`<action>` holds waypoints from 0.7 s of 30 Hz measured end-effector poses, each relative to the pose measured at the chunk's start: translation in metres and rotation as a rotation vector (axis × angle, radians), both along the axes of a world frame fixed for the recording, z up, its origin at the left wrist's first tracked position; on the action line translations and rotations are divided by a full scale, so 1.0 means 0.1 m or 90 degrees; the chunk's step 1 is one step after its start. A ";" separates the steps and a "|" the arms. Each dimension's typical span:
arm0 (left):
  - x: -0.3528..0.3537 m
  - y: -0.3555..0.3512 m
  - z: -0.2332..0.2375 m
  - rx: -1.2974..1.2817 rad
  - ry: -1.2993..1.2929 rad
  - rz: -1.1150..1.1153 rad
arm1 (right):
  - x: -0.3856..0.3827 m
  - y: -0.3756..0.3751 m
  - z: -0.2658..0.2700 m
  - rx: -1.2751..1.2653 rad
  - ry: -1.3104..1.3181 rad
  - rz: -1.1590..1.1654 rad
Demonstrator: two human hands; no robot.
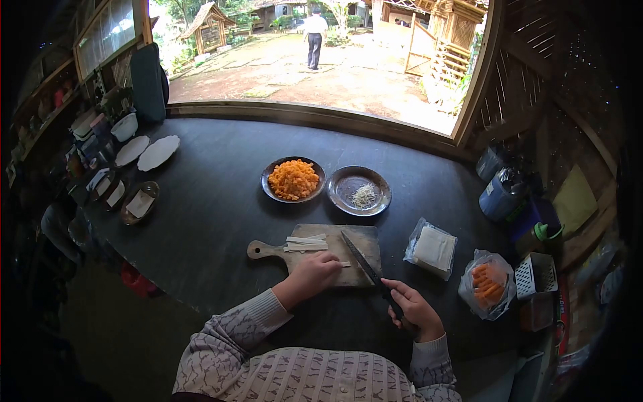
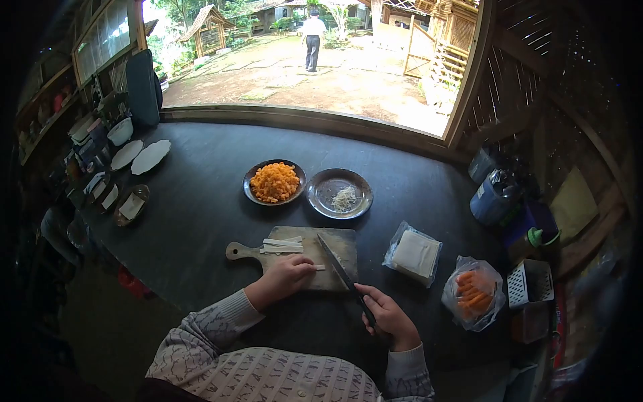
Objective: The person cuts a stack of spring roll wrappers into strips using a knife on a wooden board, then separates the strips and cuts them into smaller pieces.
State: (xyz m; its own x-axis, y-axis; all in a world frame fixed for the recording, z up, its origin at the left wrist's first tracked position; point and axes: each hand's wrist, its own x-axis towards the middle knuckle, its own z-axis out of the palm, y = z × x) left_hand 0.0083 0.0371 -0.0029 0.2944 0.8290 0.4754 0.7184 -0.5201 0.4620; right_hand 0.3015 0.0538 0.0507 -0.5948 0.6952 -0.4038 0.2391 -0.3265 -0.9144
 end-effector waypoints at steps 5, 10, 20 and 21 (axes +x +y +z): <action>0.05 -0.01 0.00 -0.039 -0.029 -0.005 | -0.01 -0.01 0.02 0.009 0.000 0.016; 0.06 -0.01 -0.02 -0.057 -0.037 -0.008 | -0.05 0.00 -0.04 0.017 -0.006 0.017; 0.10 0.13 -0.01 -0.030 0.022 0.022 | -0.14 0.06 -0.17 0.035 0.013 -0.010; 0.10 0.15 0.00 -0.022 0.053 0.030 | -0.15 0.06 -0.17 0.039 0.009 0.006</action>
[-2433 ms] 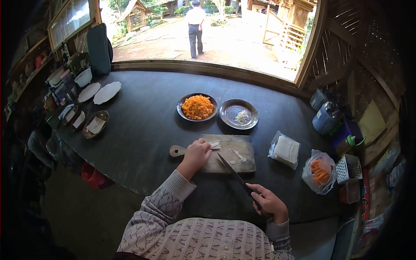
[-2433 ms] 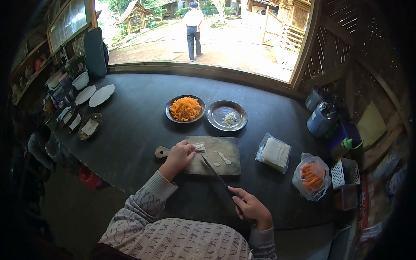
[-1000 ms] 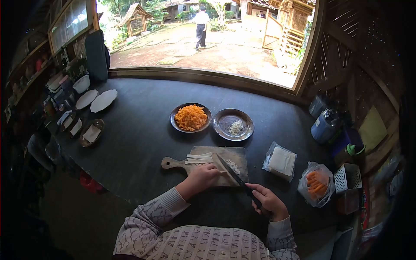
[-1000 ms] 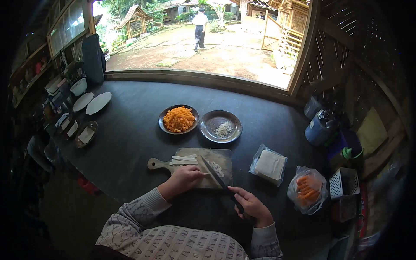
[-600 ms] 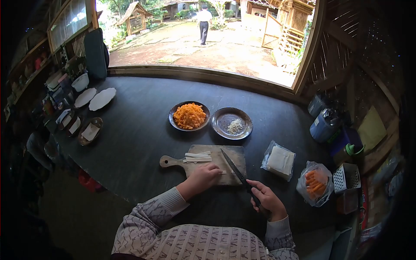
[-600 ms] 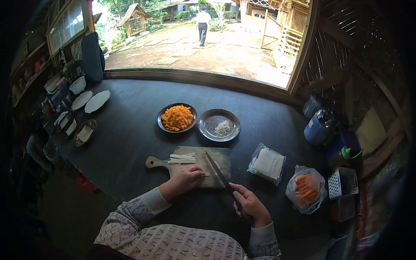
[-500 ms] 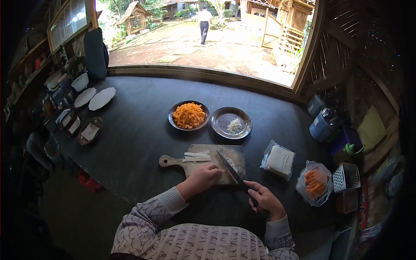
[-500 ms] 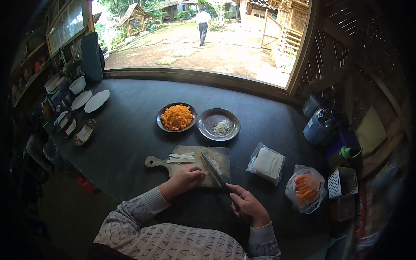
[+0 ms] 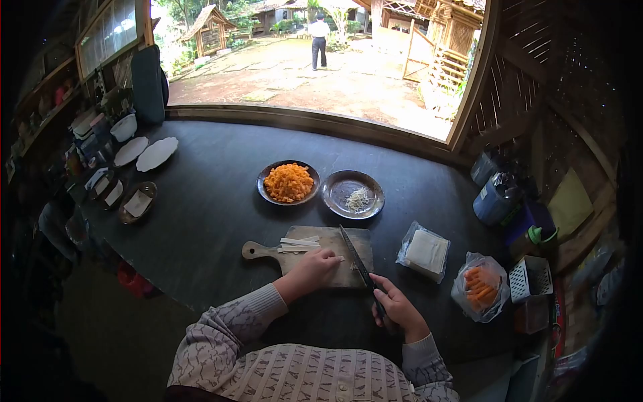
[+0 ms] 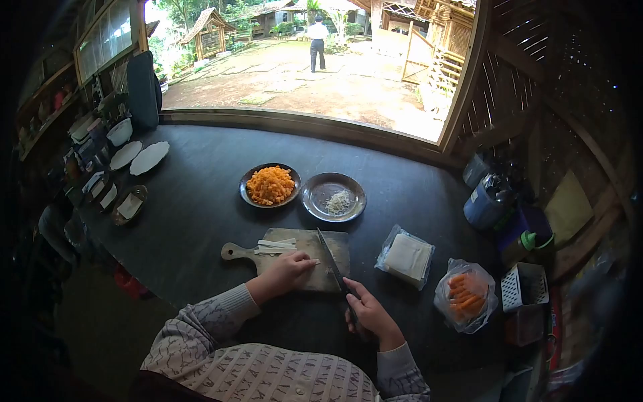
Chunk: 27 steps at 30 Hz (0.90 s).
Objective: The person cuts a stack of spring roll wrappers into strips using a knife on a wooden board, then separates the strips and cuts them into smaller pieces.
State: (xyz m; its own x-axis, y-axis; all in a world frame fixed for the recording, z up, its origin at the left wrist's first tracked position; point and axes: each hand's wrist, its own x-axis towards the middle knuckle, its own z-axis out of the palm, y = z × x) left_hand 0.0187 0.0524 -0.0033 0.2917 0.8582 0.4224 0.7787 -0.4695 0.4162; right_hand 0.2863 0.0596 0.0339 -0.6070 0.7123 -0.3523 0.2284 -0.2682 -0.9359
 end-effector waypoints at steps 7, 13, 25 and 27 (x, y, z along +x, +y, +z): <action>-0.01 0.16 0.09 -0.010 0.137 0.015 | -0.13 0.04 0.06 0.133 -0.124 0.052; -0.02 0.19 0.05 -0.008 0.133 0.028 | -0.24 0.00 0.24 0.299 -0.231 0.044; 0.15 0.04 0.04 0.077 0.303 0.014 | -0.18 -0.19 0.22 0.369 -0.254 0.087; 0.14 0.04 0.07 0.074 0.332 -0.004 | -0.17 -0.20 0.20 0.382 -0.214 0.080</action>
